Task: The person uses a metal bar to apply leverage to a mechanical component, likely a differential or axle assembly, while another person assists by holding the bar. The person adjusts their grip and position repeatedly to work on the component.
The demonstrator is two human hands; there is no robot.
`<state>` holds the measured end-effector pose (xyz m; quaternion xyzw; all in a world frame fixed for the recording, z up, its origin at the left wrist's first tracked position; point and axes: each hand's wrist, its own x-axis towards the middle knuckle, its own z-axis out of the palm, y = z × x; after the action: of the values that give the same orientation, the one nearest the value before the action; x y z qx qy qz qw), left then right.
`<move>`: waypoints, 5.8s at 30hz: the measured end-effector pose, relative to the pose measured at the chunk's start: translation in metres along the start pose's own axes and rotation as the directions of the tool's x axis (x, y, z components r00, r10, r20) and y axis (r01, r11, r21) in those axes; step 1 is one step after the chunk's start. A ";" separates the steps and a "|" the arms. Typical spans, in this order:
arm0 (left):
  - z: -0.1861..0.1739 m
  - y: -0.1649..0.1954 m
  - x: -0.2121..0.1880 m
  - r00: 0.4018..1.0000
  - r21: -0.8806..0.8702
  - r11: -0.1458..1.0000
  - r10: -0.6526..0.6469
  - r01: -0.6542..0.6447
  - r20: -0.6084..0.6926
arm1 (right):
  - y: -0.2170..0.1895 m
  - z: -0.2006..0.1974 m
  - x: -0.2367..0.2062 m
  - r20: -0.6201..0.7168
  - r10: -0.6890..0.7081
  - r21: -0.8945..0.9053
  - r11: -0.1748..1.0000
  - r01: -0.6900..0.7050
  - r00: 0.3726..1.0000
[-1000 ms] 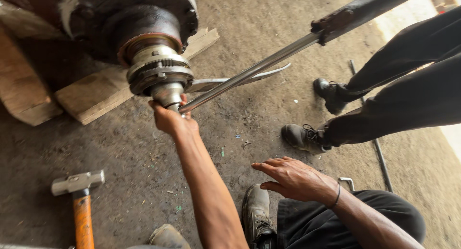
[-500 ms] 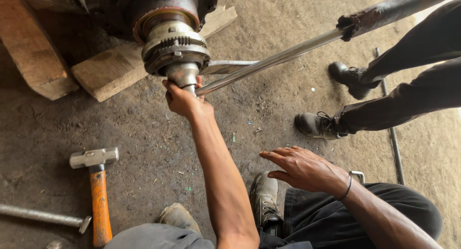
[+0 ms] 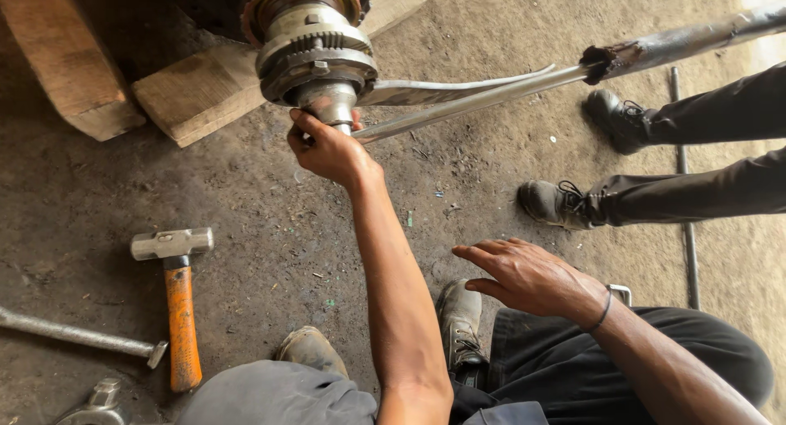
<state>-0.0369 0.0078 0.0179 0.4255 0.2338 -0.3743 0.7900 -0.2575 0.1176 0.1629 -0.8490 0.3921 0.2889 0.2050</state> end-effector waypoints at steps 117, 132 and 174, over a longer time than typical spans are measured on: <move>0.005 0.011 0.002 0.977 -0.198 0.959 -0.212 0.203 -0.025 | -0.004 -0.079 -0.011 -0.303 0.069 0.286 0.958 0.022 0.951; -0.004 0.010 -0.001 0.986 0.150 0.979 -0.149 0.136 0.078 | -0.008 -0.042 -0.034 0.021 0.048 0.065 0.997 -0.049 0.999; -0.004 0.001 -0.001 0.997 0.028 1.000 0.001 -0.003 0.073 | -0.005 -0.022 -0.037 -0.065 -0.037 0.007 0.999 0.037 0.997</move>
<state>-0.0371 0.0115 0.0166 0.4229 0.1993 -0.3920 0.7923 -0.2659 0.1280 0.2036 -0.8642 0.3840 0.2558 0.2009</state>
